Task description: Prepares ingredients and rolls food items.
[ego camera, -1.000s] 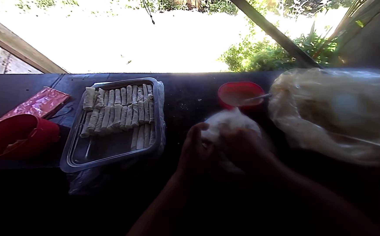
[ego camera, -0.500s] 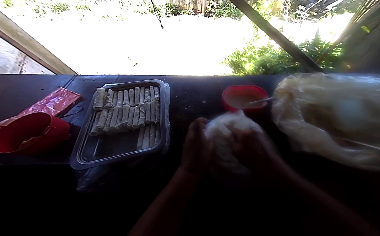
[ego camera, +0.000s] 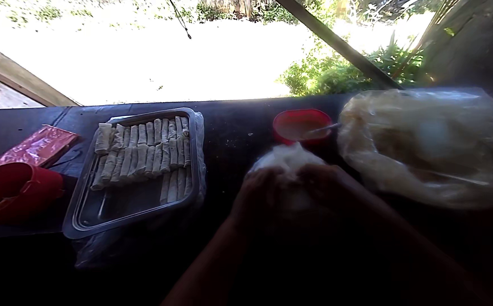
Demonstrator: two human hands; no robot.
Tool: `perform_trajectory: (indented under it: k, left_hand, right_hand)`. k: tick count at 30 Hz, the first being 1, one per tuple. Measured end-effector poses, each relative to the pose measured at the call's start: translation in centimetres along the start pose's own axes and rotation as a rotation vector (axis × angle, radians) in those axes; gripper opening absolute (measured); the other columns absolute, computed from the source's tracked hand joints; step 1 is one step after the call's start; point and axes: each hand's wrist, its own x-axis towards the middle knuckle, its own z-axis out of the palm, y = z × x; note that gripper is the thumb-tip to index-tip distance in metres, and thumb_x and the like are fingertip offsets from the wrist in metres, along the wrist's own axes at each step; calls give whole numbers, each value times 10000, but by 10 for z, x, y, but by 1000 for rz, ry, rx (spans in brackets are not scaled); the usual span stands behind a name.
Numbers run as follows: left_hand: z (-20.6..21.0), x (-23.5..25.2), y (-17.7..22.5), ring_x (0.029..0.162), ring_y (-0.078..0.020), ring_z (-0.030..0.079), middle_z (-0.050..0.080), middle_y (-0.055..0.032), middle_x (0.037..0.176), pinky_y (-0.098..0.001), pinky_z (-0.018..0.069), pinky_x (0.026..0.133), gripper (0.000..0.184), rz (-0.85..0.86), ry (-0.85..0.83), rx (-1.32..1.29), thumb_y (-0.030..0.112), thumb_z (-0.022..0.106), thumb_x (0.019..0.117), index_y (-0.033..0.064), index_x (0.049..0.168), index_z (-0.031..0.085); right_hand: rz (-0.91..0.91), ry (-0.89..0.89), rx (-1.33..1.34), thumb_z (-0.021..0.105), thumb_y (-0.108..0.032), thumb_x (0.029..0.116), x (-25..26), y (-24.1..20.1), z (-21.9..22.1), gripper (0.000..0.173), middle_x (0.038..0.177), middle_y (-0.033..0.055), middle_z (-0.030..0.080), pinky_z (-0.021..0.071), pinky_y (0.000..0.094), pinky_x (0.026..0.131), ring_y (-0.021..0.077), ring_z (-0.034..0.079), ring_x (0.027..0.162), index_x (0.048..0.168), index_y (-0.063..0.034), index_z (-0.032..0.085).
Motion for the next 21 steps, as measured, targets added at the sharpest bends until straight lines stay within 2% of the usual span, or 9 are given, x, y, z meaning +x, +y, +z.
perform_trajectory:
  k: [2, 5, 8, 10, 16, 21]
  left_hand:
    - [-2, 0, -1, 1093, -144, 682, 730, -7, 1153, -408, 533, 990, 283, 21, -43, -18, 281, 564, 1012, 122, 1228, 656]
    - [-5, 3, -5, 1040, -141, 696, 741, -11, 1097, -410, 546, 961, 378, 30, -76, -26, 411, 586, 1012, 102, 1216, 665]
    - [-6, 6, -11, 1034, -138, 698, 748, 8, 1052, -408, 545, 952, 272, 94, -79, 18, 335, 551, 1039, 137, 1136, 710]
    - [-8, 7, -16, 1074, -125, 692, 755, 28, 1063, -403, 527, 973, 244, 160, -101, 39, 300, 532, 1052, 171, 1088, 736]
    - [-14, 12, -21, 1202, -168, 636, 714, 0, 1195, -439, 496, 1041, 338, 206, -261, 50, 367, 463, 1084, 183, 1195, 724]
    - [-13, 20, -22, 1183, -189, 625, 696, -4, 1149, -462, 496, 1003, 288, 192, -314, 34, 314, 473, 1079, 195, 1140, 728]
  right_hand:
    - [-22, 12, 53, 572, -197, 1013, 0, 8, -1, 240, 1113, -3, 754, 581, 286, 907, 69, 713, 971, 1202, -138, 707]
    - [-81, 88, 46, 601, -223, 1005, -1, 16, 3, 185, 962, -3, 742, 571, 285, 849, 68, 691, 893, 1088, -135, 742]
    - [-127, 119, 62, 593, -215, 1011, -2, 23, 4, 181, 930, -19, 734, 563, 253, 841, 45, 679, 886, 1024, -142, 758]
    - [-145, 139, 86, 592, -204, 1012, -3, 28, 5, 181, 945, -26, 740, 564, 237, 851, 29, 681, 900, 1018, -140, 761]
    - [-165, 122, 146, 579, -219, 1037, 0, 34, 3, 218, 1000, -15, 755, 560, 235, 897, 27, 689, 957, 1062, -133, 778]
    - [-199, 75, 155, 565, -223, 1046, 4, 33, 0, 226, 987, -8, 744, 555, 248, 890, 38, 680, 948, 1063, -129, 769]
